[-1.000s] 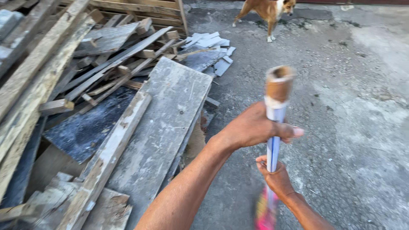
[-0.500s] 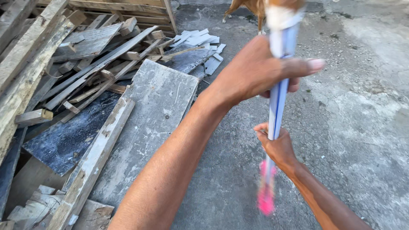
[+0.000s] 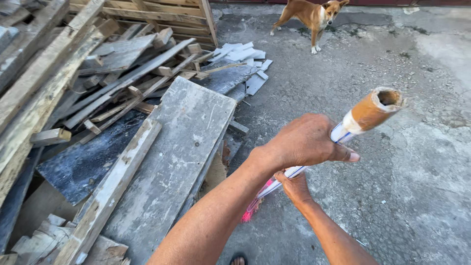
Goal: The person sweeps the ground using a broom.
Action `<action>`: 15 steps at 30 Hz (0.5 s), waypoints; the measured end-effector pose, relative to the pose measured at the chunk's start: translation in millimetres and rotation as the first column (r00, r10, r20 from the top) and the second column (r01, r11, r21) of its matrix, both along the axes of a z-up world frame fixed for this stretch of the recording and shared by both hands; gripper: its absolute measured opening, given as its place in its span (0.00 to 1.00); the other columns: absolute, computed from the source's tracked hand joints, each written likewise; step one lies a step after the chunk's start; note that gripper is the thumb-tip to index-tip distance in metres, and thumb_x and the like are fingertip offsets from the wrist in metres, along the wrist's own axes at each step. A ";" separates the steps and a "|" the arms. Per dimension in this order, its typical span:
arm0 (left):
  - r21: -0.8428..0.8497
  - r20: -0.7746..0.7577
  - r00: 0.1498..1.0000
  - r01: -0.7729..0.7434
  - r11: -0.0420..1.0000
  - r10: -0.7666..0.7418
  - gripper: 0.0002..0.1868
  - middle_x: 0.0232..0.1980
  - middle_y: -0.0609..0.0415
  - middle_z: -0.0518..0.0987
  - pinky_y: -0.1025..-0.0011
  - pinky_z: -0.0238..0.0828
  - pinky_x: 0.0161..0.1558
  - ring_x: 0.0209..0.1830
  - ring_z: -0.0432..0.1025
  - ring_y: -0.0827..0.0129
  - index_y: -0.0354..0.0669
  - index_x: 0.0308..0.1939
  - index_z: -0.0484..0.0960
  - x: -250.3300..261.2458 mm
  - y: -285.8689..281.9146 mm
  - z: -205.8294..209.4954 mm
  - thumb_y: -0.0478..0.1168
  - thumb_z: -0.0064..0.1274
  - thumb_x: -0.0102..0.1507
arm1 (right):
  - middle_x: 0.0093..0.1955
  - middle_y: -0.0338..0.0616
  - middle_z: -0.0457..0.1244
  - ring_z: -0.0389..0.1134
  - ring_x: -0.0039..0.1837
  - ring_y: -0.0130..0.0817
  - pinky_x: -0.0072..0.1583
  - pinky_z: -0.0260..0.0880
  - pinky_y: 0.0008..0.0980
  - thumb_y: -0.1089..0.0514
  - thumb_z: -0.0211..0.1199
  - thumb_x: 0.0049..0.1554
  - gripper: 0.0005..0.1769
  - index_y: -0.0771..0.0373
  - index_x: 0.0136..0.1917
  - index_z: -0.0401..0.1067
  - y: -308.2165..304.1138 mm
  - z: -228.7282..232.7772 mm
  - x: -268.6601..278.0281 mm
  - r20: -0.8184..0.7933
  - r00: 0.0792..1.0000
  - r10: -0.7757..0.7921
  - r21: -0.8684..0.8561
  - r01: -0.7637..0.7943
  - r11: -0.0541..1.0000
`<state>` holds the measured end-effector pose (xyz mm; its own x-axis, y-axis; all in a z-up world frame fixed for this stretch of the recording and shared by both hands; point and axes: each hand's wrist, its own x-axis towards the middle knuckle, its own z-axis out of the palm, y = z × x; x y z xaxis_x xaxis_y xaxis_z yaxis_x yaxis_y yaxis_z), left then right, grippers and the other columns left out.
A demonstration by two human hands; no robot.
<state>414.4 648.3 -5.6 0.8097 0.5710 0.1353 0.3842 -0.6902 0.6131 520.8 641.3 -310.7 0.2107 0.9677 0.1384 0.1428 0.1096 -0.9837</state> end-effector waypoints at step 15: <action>-0.720 0.419 0.869 0.141 0.679 0.264 0.16 0.33 0.50 0.87 0.68 0.80 0.32 0.30 0.81 0.68 0.39 0.31 0.83 18.2 132.3 -78.1 0.50 0.64 0.55 | 0.33 0.41 0.68 0.65 0.37 0.24 0.40 0.67 0.35 0.59 0.66 0.56 0.06 0.60 0.47 0.79 7.8 2.7 129.1 0.617 0.752 -0.232 -0.154 0.404 0.902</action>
